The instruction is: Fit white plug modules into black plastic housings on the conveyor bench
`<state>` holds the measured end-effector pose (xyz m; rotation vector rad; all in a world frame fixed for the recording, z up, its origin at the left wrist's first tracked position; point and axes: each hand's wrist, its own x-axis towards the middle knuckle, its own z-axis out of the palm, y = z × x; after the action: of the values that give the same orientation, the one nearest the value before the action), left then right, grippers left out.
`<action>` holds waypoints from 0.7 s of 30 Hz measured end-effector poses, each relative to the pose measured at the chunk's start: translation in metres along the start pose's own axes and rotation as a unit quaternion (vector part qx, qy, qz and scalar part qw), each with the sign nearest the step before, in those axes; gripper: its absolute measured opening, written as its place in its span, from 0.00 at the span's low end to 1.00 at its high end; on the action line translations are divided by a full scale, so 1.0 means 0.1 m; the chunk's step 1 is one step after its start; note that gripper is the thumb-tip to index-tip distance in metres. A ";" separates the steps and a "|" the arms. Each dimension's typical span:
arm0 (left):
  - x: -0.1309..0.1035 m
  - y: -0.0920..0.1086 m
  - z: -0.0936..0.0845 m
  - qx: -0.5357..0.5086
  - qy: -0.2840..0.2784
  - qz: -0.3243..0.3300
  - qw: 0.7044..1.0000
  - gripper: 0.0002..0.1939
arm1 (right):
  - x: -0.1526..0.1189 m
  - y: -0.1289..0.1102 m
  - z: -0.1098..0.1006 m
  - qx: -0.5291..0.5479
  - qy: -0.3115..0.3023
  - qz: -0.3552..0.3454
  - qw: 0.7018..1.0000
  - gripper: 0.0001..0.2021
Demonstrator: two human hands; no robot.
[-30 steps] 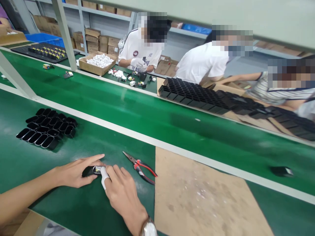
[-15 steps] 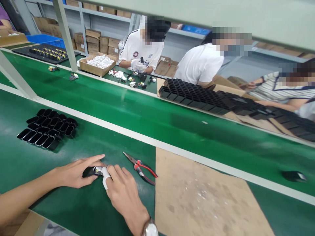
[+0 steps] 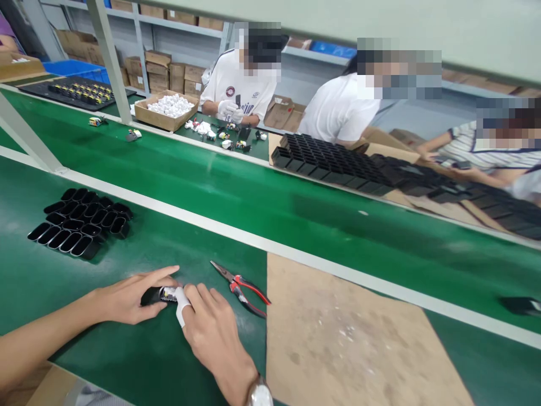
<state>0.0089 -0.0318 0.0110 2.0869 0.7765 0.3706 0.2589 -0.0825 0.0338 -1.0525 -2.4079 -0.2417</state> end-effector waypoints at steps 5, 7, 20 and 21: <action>0.00 -0.01 0.01 0.001 0.002 0.002 1.000 0.45 | 0.00 -0.01 -0.01 0.003 -0.010 0.000 1.000 0.15; 0.00 -0.01 0.01 0.001 0.002 0.002 1.000 0.45 | 0.00 0.01 -0.04 0.015 -0.007 0.010 1.000 0.14; 0.04 -0.06 -0.01 0.036 0.108 0.186 0.976 0.16 | -0.29 0.23 0.11 -0.060 -0.131 0.134 0.980 0.15; 0.05 -0.07 -0.01 0.035 0.117 0.202 0.972 0.15 | -0.28 0.21 0.10 -0.046 -0.114 0.137 0.983 0.14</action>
<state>0.0095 -0.0251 0.0059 2.2928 0.4963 0.8352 0.2867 -0.0822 0.0104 -1.5108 -2.4304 -0.1430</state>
